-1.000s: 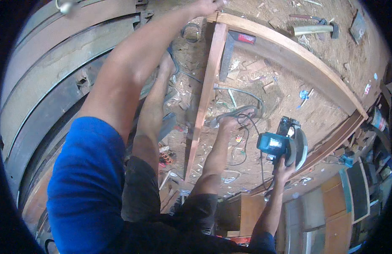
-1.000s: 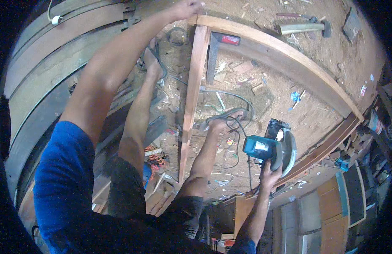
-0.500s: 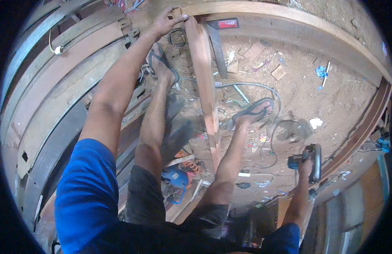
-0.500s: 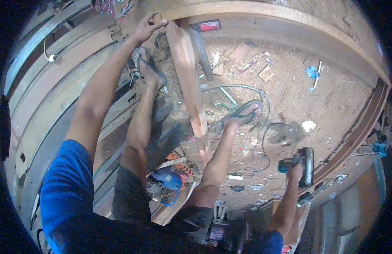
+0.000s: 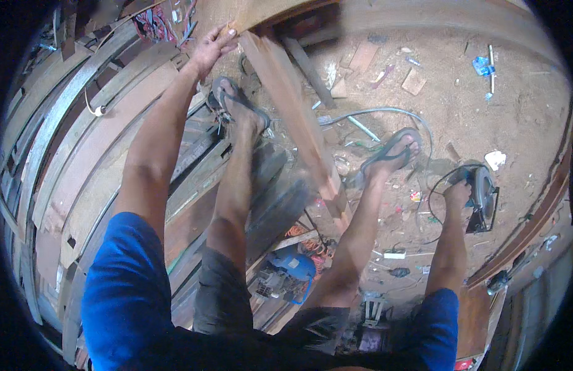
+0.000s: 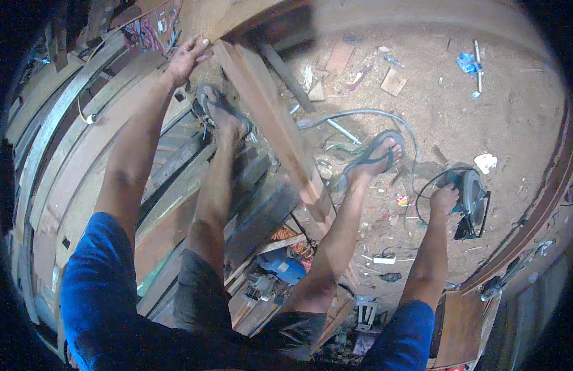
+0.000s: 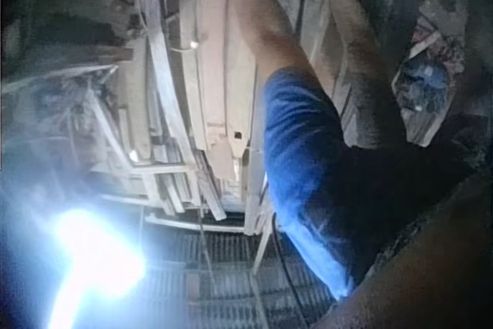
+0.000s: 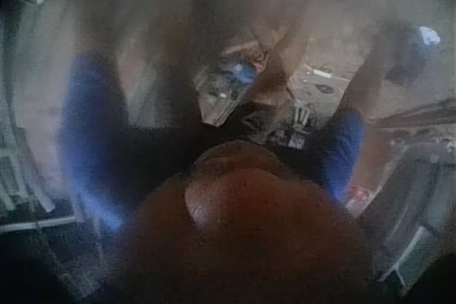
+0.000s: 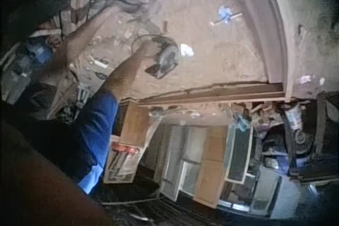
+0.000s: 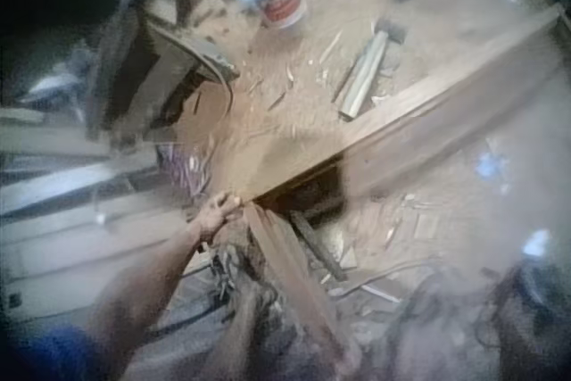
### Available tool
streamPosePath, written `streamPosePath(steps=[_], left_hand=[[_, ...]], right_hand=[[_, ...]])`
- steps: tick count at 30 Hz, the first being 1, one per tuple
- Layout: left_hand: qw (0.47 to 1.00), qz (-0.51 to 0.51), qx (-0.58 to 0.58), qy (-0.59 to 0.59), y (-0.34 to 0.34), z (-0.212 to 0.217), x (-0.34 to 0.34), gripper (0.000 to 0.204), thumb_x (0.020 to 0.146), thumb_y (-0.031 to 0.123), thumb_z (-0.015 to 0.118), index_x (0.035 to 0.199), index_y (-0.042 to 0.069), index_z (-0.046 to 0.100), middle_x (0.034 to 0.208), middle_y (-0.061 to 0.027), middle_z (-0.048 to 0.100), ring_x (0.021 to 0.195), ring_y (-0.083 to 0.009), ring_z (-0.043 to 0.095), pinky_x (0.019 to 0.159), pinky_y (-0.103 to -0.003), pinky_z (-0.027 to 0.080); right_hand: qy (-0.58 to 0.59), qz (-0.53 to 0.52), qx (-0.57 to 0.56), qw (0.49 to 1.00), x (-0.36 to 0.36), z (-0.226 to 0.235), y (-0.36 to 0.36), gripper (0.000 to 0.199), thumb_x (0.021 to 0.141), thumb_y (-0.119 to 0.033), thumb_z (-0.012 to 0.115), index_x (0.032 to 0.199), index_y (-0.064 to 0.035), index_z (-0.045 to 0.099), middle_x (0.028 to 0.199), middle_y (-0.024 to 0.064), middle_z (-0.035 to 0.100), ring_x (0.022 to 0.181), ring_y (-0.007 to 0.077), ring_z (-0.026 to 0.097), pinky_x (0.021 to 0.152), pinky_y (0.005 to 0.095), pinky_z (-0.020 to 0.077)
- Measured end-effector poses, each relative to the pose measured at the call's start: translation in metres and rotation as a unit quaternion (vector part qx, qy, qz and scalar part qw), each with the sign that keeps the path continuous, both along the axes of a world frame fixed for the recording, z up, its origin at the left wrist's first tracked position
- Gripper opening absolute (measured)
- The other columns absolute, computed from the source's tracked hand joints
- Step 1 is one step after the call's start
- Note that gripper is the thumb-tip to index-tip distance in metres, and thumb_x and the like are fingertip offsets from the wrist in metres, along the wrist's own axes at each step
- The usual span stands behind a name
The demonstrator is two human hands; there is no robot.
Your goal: The person hammers nails into a wooden frame on the floor to secure the joints. They then retrieve a circular saw and cut a piece of wood to size, placing it into the frame structure.
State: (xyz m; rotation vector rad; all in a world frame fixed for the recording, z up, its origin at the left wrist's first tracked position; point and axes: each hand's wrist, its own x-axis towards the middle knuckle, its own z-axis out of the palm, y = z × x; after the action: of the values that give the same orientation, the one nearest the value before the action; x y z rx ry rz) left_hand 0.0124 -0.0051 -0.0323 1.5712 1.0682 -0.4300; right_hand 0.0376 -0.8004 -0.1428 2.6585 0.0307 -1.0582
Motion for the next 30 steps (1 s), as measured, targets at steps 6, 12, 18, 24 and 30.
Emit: streamPosePath(steps=[6,12,18,24,30], left_hand=[[0.999,-0.028,0.022,0.005,-0.005,0.0,0.011,0.052,0.098,0.033,0.059,0.144,0.015,0.044,0.132,-0.0083,0.057,0.116,-0.0192,0.057,0.097,-0.034,0.048],[0.988,-0.151,0.007,-0.029,0.015,-0.003,0.01,0.058,0.096,0.041,0.059,0.144,0.013,0.045,0.127,-0.0082,0.057,0.113,-0.0177,0.056,0.095,-0.033,0.047],[0.983,-0.131,-0.01,-0.126,0.029,-0.021,-0.002,0.05,0.097,0.043,0.056,0.136,0.012,0.056,0.122,-0.0093,0.061,0.11,-0.0167,0.058,0.092,-0.032,0.05],[0.979,-0.099,0.064,-0.164,0.029,-0.041,-0.014,0.044,0.098,0.044,0.052,0.125,0.012,0.064,0.101,-0.0087,0.07,0.089,-0.022,0.066,0.08,-0.035,0.053],[0.976,0.018,0.19,-0.105,0.012,-0.048,-0.028,0.045,0.098,0.046,0.055,0.117,0.007,0.065,0.105,-0.011,0.066,0.093,-0.0146,0.064,0.076,-0.027,0.054]], right_hand=[[-0.013,-0.007,0.316,0.949,-0.03,0.023,0.138,0.044,0.09,-0.031,0.061,0.12,0.001,0.058,0.125,0.0249,0.058,0.109,0.0433,0.057,0.095,0.0484,0.0466],[0.185,-0.106,0.442,0.871,-0.031,0.053,0.348,0.063,0.084,-0.04,0.071,0.126,0.0048,0.056,0.119,0.0267,0.063,0.111,0.0363,0.062,0.095,0.0423,0.0489],[0.169,-0.046,0.506,0.844,-0.026,0.088,0.519,0.077,0.08,-0.052,0.073,0.13,0.0031,0.052,0.112,0.0254,0.066,0.104,0.0375,0.064,0.091,0.0414,0.0502],[0.214,0.033,0.434,0.874,-0.025,0.083,0.545,0.076,0.082,-0.055,0.069,0.119,0.0098,0.054,0.088,0.0295,0.065,0.088,0.0468,0.064,0.076,0.0503,0.0502],[0.206,0.038,0.42,0.883,-0.03,0.088,0.555,0.069,0.084,-0.052,0.069,0.112,0.009,0.055,0.089,0.0286,0.065,0.088,0.0444,0.065,0.074,0.0495,0.05]])
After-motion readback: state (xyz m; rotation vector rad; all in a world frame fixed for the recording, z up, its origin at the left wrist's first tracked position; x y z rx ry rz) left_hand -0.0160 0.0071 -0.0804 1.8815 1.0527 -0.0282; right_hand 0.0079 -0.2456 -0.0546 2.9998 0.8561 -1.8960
